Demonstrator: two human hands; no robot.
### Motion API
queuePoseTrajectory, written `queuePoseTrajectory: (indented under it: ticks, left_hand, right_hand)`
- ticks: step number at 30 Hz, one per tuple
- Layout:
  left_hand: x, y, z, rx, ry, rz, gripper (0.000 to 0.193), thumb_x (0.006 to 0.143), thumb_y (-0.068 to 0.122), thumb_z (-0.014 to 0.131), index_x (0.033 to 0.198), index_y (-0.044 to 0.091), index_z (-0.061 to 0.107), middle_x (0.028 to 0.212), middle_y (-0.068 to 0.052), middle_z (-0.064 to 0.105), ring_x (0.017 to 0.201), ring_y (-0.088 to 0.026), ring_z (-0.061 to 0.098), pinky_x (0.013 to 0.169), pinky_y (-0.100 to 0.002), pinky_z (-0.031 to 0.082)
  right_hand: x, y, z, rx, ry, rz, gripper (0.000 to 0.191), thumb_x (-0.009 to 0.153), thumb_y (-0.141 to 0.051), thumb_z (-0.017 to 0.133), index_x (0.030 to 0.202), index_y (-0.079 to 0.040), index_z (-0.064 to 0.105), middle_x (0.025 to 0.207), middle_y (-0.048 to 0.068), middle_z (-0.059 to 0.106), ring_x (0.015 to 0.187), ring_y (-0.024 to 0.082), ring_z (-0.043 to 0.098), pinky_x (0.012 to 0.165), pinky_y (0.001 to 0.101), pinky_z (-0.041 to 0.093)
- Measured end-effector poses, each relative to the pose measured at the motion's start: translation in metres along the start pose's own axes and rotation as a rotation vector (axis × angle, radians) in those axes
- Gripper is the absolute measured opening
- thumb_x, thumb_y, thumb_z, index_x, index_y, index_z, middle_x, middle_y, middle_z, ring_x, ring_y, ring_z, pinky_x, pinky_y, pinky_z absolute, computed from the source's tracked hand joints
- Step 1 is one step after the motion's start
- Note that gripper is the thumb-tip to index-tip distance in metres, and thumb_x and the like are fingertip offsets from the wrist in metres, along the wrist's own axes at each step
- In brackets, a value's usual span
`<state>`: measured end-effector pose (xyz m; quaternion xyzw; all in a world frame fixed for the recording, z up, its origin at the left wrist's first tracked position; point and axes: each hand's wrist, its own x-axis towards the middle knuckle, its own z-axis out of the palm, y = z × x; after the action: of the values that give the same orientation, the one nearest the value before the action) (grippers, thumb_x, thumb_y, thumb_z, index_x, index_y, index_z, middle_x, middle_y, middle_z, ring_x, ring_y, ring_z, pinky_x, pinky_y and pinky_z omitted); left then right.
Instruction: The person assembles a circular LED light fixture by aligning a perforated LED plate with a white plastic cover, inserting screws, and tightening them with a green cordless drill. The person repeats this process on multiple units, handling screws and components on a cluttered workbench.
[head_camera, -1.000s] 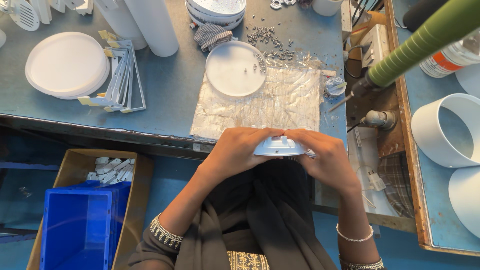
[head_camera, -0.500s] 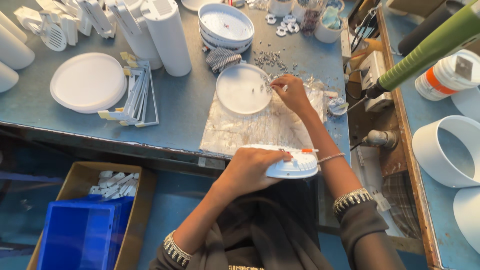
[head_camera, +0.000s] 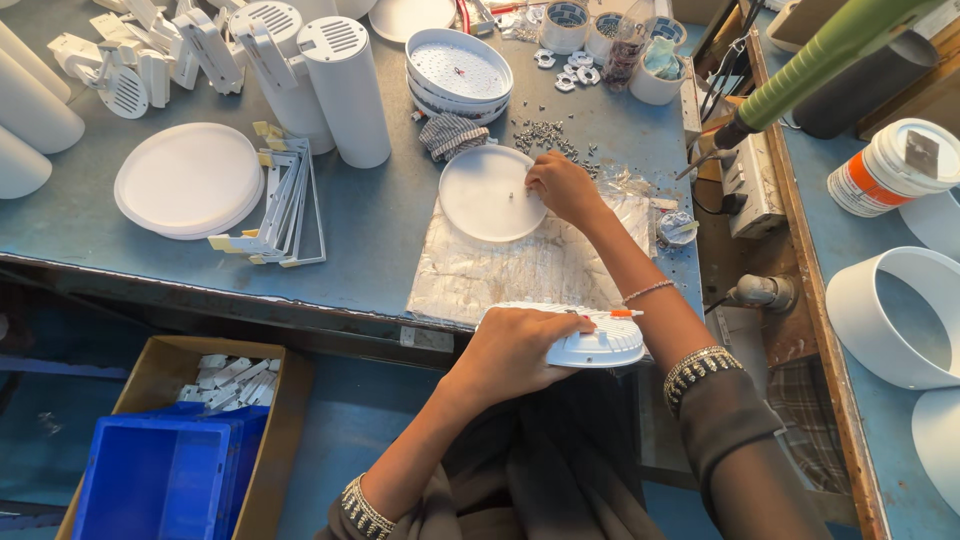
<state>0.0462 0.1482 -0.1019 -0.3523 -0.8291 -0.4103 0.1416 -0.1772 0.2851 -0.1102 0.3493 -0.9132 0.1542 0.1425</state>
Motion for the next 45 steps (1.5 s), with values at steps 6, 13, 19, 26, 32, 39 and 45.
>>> queuePoseTrajectory:
  ticks: [6, 13, 19, 26, 32, 39, 45]
  left_hand:
    - [-0.002, 0.001, -0.001, 0.009, 0.004, 0.004, 0.044, 0.073, 0.023, 0.084, 0.114, 0.012, 0.073, 0.102, -0.009, 0.078, 0.089, -0.026, 0.075, 0.077, -0.038, 0.059]
    - [0.001, 0.003, -0.003, 0.022, -0.014, -0.027, 0.041, 0.074, 0.024, 0.084, 0.113, 0.012, 0.073, 0.098, -0.008, 0.077, 0.086, -0.026, 0.075, 0.075, -0.038, 0.058]
    - [0.003, 0.001, -0.004, -0.016, 0.034, -0.042, 0.037, 0.078, 0.023, 0.081, 0.113, 0.012, 0.073, 0.100, -0.008, 0.078, 0.087, -0.027, 0.075, 0.075, -0.038, 0.058]
    - [0.009, -0.002, -0.007, -0.028, 0.011, -0.115, 0.037, 0.079, 0.030, 0.082, 0.111, 0.013, 0.074, 0.089, -0.009, 0.077, 0.080, -0.027, 0.075, 0.069, -0.038, 0.058]
    - [0.011, -0.004, -0.008, -0.029, 0.024, -0.110, 0.037, 0.080, 0.034, 0.082, 0.111, 0.014, 0.074, 0.087, -0.009, 0.077, 0.079, -0.026, 0.075, 0.068, -0.037, 0.058]
    - [0.015, -0.002, -0.006, -0.034, 0.025, -0.119, 0.038, 0.080, 0.035, 0.082, 0.110, 0.014, 0.074, 0.086, -0.009, 0.077, 0.079, -0.028, 0.075, 0.068, -0.039, 0.057]
    - [0.018, -0.001, -0.004, -0.042, 0.020, -0.134, 0.036, 0.080, 0.036, 0.081, 0.109, 0.014, 0.074, 0.086, -0.009, 0.076, 0.079, -0.028, 0.075, 0.068, -0.040, 0.057]
  right_hand:
    - [-0.003, 0.006, 0.006, 0.012, 0.019, -0.018, 0.008, 0.085, -0.003, 0.073, 0.089, -0.006, 0.080, 0.092, 0.007, 0.073, 0.096, 0.024, 0.067, 0.085, 0.0364, 0.056]
    - [-0.022, -0.006, -0.024, 0.563, 0.073, 0.245, 0.012, 0.088, -0.010, 0.077, 0.097, -0.001, 0.077, 0.088, 0.008, 0.077, 0.077, 0.012, 0.073, 0.071, 0.0270, 0.059]
    - [-0.100, -0.041, -0.121, 0.929, -0.077, 0.217, 0.017, 0.092, -0.012, 0.076, 0.104, -0.001, 0.072, 0.095, 0.006, 0.073, 0.080, 0.007, 0.068, 0.070, 0.0222, 0.059]
    - [-0.170, -0.087, -0.162, 1.037, -0.287, 0.517, 0.014, 0.086, -0.002, 0.076, 0.099, 0.002, 0.080, 0.090, 0.010, 0.077, 0.077, 0.009, 0.064, 0.064, 0.0235, 0.049]
    - [-0.178, -0.094, -0.144, 0.990, -0.246, 0.457, 0.014, 0.088, -0.004, 0.072, 0.098, -0.003, 0.081, 0.099, 0.002, 0.067, 0.091, 0.007, 0.064, 0.082, 0.0251, 0.053]
    - [-0.177, -0.095, -0.141, 0.904, -0.246, 0.504, 0.013, 0.086, -0.011, 0.078, 0.096, -0.004, 0.083, 0.088, -0.001, 0.058, 0.074, 0.007, 0.043, 0.067, 0.0219, 0.039]
    - [-0.172, -0.091, -0.144, 0.931, -0.303, 0.561, 0.013, 0.087, -0.015, 0.079, 0.091, -0.003, 0.080, 0.081, -0.003, 0.054, 0.071, 0.006, 0.040, 0.064, 0.0216, 0.038]
